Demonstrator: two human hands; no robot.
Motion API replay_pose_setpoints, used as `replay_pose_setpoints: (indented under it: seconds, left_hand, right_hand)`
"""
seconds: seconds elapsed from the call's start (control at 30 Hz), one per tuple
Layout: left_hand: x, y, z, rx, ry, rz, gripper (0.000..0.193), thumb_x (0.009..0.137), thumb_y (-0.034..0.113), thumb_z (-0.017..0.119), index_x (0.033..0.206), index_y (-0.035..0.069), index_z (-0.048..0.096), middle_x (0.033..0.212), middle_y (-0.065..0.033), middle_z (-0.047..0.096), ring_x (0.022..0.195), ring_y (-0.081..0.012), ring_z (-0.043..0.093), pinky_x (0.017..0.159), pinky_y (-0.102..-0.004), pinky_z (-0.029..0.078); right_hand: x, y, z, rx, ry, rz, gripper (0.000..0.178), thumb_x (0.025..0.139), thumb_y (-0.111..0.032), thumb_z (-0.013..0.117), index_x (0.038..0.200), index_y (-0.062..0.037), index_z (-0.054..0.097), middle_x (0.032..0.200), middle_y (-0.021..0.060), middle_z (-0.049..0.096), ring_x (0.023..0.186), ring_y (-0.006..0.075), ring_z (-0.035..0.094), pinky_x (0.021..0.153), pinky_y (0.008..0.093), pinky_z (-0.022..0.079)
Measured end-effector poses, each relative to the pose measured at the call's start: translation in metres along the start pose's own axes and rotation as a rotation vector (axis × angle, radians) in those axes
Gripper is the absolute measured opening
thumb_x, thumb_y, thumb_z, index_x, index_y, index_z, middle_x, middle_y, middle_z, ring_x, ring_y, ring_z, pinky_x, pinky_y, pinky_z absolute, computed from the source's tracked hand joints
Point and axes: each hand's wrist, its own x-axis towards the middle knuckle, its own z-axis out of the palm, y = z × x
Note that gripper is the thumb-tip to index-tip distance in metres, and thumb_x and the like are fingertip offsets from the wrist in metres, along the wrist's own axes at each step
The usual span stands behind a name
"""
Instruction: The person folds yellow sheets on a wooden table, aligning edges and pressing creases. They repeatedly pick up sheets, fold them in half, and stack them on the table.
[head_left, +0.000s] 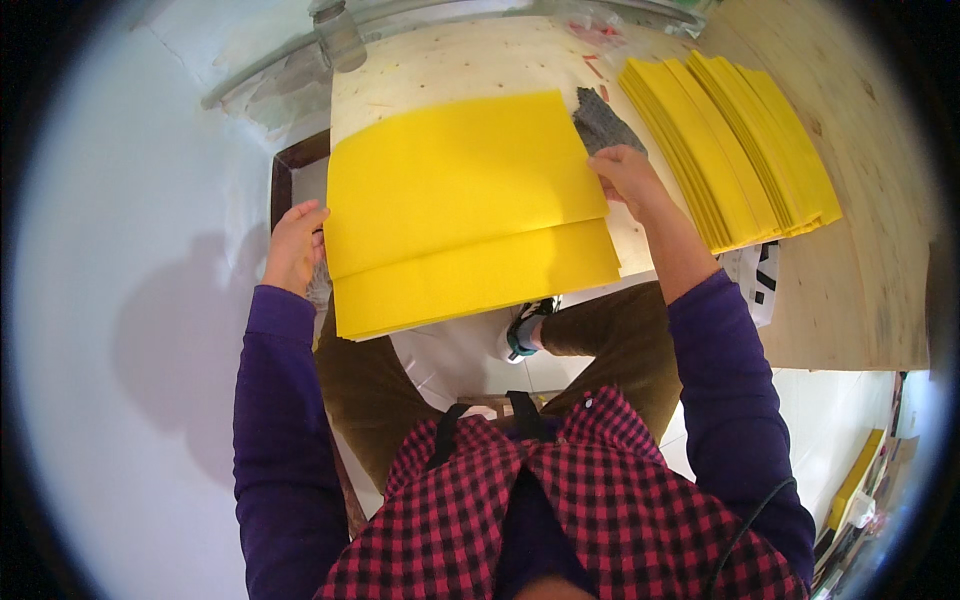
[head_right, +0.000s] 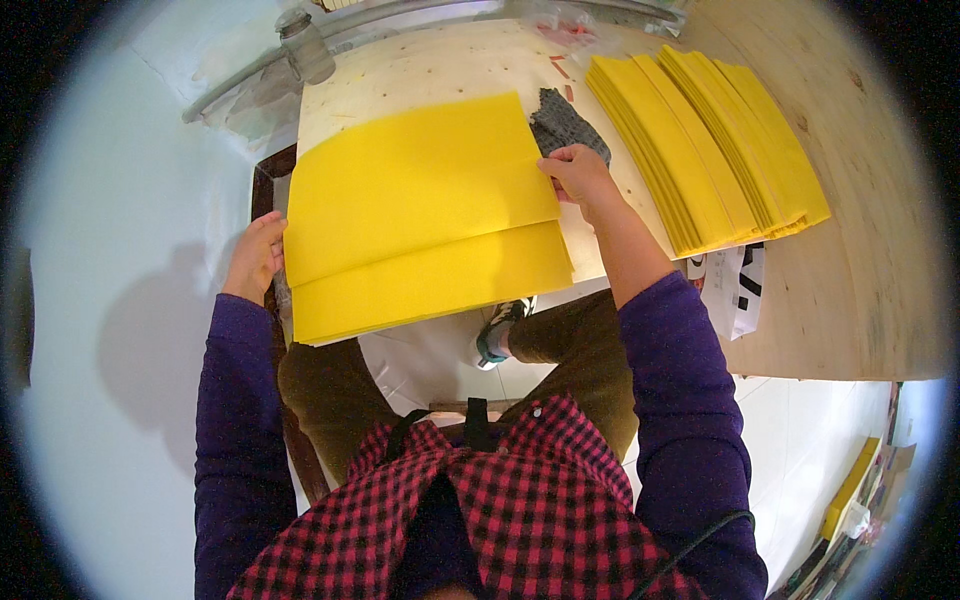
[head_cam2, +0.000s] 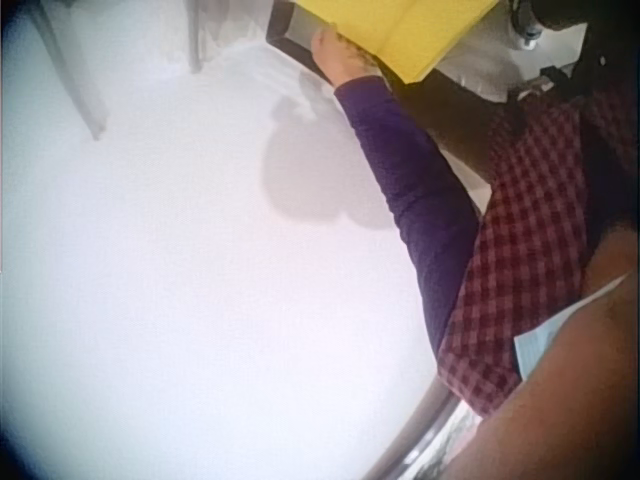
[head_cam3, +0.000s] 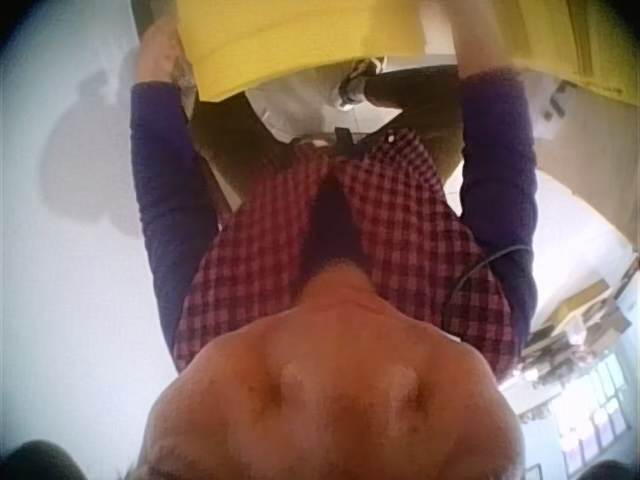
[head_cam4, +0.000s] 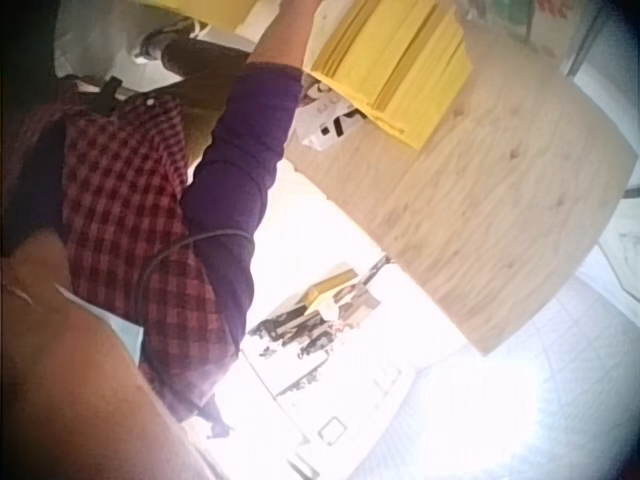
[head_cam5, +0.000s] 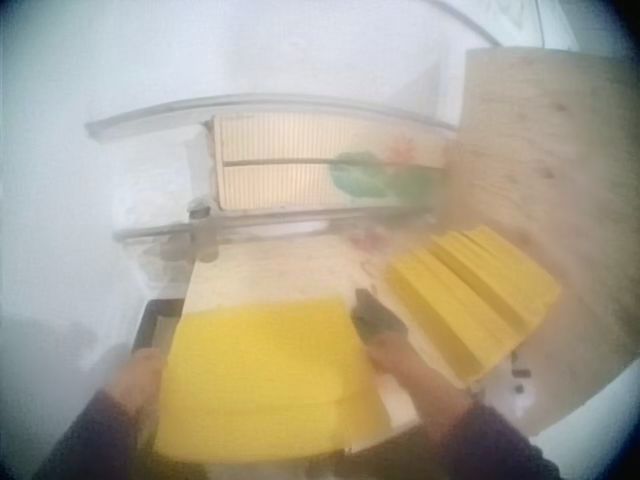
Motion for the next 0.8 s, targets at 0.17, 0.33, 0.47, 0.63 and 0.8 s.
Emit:
replay_pose_setpoints:
  seconds: [0.17,0.33,0.47,0.63,0.8]
  left_hand:
    - [0.024,0.009,0.004,0.092,-0.012,0.025,0.052,0.091,0.010,0.057,0.138,-0.001,0.037,0.111,-0.0118,0.061,0.088,-0.0153,0.063,0.069,-0.0275,0.052]
    - [0.031,0.013,0.004,0.110,-0.012,0.073,0.046,0.085,0.002,0.060,0.129,-0.001,0.046,0.092,-0.0113,0.064,0.069,-0.0133,0.061,0.054,-0.0247,0.046]
    - [0.044,0.020,0.006,0.039,-0.050,0.013,0.041,0.087,0.003,0.060,0.126,0.000,0.048,0.097,-0.0091,0.065,0.074,-0.0141,0.062,0.063,-0.0256,0.050]
    - [0.069,0.030,0.007,0.034,-0.106,0.002,0.036,0.089,0.006,0.059,0.123,0.002,0.051,0.102,-0.0064,0.065,0.084,-0.0158,0.064,0.074,-0.0272,0.052]
    - [0.089,0.039,0.006,0.115,-0.159,-0.025,0.029,0.090,0.009,0.058,0.118,0.003,0.056,0.103,-0.0037,0.066,0.082,-0.0118,0.062,0.071,-0.0253,0.050]
  right_hand:
    - [0.023,-0.011,0.010,-0.171,0.003,-0.026,0.025,0.082,-0.015,0.071,0.099,-0.0027,0.058,0.084,0.0071,0.062,0.068,0.0147,0.059,0.061,0.0285,0.049]
    - [0.026,-0.016,0.008,-0.144,-0.058,-0.002,0.027,0.081,-0.014,0.072,0.101,-0.0021,0.059,0.084,0.0069,0.062,0.067,0.0152,0.059,0.056,0.0286,0.047]
    - [0.044,-0.015,0.005,-0.084,-0.080,0.010,0.025,0.081,-0.015,0.071,0.100,-0.0027,0.060,0.082,0.0058,0.062,0.068,0.0136,0.058,0.055,0.0301,0.045]
    - [0.079,-0.022,0.008,-0.108,-0.130,0.027,0.022,0.083,-0.017,0.071,0.096,-0.0026,0.061,0.077,0.0029,0.060,0.060,0.0100,0.050,0.048,0.0254,0.036]
    - [0.099,-0.038,0.013,-0.154,-0.142,0.025,0.016,0.085,-0.016,0.070,0.091,-0.0043,0.061,0.069,0.0003,0.054,0.052,0.0097,0.041,0.044,0.0227,0.027]
